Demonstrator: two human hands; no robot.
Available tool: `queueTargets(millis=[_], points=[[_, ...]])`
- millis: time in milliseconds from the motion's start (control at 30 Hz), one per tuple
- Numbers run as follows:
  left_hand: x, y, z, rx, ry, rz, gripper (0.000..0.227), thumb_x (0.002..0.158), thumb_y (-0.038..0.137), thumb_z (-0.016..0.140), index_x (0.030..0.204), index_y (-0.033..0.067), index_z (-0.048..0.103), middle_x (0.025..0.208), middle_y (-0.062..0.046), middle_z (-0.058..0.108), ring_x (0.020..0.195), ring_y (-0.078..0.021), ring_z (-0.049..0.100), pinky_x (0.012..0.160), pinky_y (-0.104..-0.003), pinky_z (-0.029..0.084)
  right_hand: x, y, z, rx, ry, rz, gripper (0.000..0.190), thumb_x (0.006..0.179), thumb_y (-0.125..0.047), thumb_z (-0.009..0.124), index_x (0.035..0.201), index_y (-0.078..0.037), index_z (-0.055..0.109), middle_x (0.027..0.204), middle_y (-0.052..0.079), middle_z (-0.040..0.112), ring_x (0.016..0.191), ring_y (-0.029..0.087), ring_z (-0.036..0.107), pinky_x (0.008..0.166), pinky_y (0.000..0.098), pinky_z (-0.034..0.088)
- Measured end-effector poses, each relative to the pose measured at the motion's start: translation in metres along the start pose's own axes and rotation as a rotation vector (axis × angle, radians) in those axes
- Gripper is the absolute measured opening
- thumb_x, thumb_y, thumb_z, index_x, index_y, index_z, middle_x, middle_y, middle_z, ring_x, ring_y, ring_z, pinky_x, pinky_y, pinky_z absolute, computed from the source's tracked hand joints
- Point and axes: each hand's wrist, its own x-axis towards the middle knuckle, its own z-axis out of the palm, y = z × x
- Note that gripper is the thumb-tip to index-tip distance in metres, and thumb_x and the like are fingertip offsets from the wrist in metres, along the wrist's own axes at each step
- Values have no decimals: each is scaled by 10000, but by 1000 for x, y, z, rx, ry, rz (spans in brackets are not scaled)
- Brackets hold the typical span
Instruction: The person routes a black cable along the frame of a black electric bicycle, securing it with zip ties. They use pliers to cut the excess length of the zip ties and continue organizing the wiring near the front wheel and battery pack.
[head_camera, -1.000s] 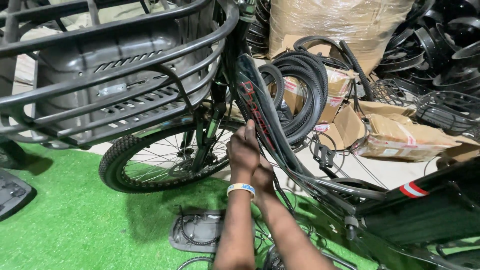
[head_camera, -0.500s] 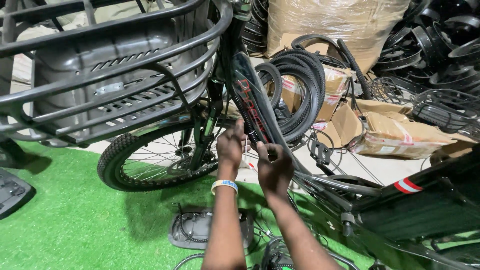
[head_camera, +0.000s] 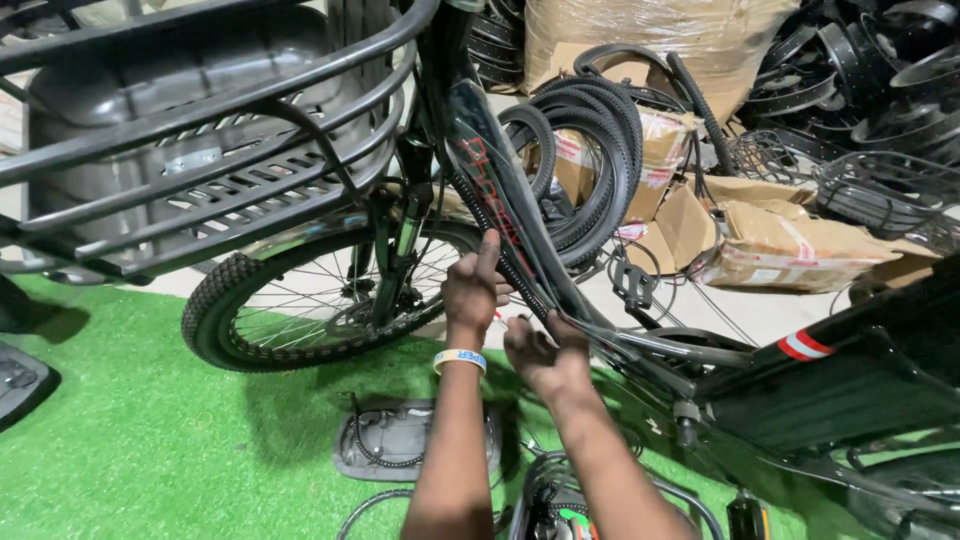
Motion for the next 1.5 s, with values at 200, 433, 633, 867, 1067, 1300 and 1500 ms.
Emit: queueTargets(millis=[200,433,633,867,1067,1300,1500], points=[[26,-32,8,-124,-64,51,410,840,279,664,995,-92,585,879,-288,673,774,-343,715,641,-351,620,51,-28,-22,34,9,-137,220,868,-28,592,1057,-34,480,1069,104,548,845,275,694,789,450,610],[12,-31,9,224,64,174,191,899,231,611,970,55,620,747,-111,689,597,-196,697,558,-274,626,93,-31,-35,-2,-165,-119,175,859,89,602,902,-63,526,902,147,556,838,405,692,775,530,589],[49,-62,22,2,141,104,265,977,226,406,1017,111,641,836,-121,717,769,-259,729,632,-342,635,37,-19,-13,86,-193,-2,186,844,27,610,956,-10,466,976,196,586,844,426,687,774,578,575],[34,-48,21,-371,295,326,202,874,100,588,1035,7,667,775,-155,661,706,-213,633,629,-324,566,-19,2,22,83,-142,26,391,786,-63,654,1105,-24,432,1106,147,501,972,369,652,816,524,556],[91,-120,37,-818,22,103,333,889,84,589,1217,24,576,1108,-159,595,1055,-272,577,939,-474,473,-37,-10,29,55,-179,38,394,824,-177,607,1140,-20,433,1093,154,494,967,358,609,849,544,537],[82,-93,35,-841,-29,-54,498,869,19,493,1366,40,472,1233,-173,523,1204,-311,516,1104,-532,285,-51,-16,38,44,-163,72,372,784,-131,587,1114,-1,472,1077,180,534,923,353,605,855,546,536],[70,-58,41,-874,86,-47,424,836,-6,500,1248,58,578,1031,-170,600,1036,-358,625,956,-614,436,-37,-20,34,43,-164,52,333,781,-104,549,1088,2,474,1074,187,539,941,364,613,873,547,534]])
